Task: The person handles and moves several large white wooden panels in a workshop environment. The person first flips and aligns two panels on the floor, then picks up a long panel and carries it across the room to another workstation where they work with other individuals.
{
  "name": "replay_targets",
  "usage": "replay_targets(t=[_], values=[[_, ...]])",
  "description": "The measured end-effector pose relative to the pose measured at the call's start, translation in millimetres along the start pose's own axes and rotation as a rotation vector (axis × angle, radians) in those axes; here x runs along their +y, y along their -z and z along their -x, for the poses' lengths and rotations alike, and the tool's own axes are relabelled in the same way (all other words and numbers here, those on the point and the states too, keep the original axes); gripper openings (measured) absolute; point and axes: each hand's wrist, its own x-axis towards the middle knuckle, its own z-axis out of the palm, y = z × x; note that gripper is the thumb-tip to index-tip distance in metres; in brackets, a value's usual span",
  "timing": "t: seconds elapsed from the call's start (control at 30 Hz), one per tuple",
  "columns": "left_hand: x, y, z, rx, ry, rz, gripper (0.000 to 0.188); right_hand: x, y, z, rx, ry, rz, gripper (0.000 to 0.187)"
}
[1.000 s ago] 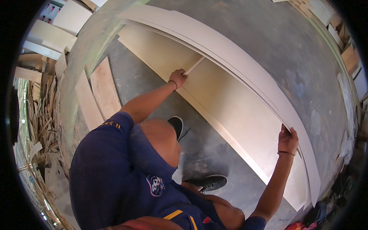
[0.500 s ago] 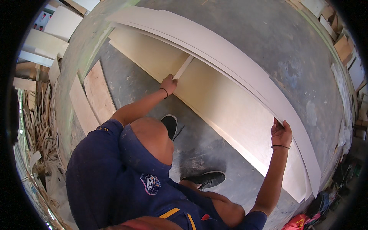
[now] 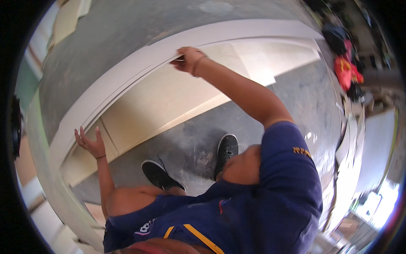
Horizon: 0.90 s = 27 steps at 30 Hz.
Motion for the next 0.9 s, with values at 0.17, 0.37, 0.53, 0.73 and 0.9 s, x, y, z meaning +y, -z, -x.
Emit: replay_targets(t=[0.17, 0.37, 0.53, 0.73, 0.9], values=[[0, -11, -53, -0.628, -0.205, 0.251, 0.049, 5, 6, 18, -0.101, 0.026, 0.056, 0.014], [-15, -19, -88, -0.939, -0.298, 0.214, 0.047, 10, 3, 9, -0.113, -0.017, -0.026, 0.008], [-12, -19, -89, -0.852, -0.342, 0.088, 0.045, 5, 2, 8, -0.103, 0.053, 0.005, 0.008], [-19, -21, -91, -0.629, -0.307, 0.043, 0.037, 4, -20, 6, -0.096, 0.107, -0.023, 0.009], [3, -38, -88, -0.441, -0.299, 0.095, 0.03, -9, -5, 8, -0.044, 0.124, 0.01, 0.01]])
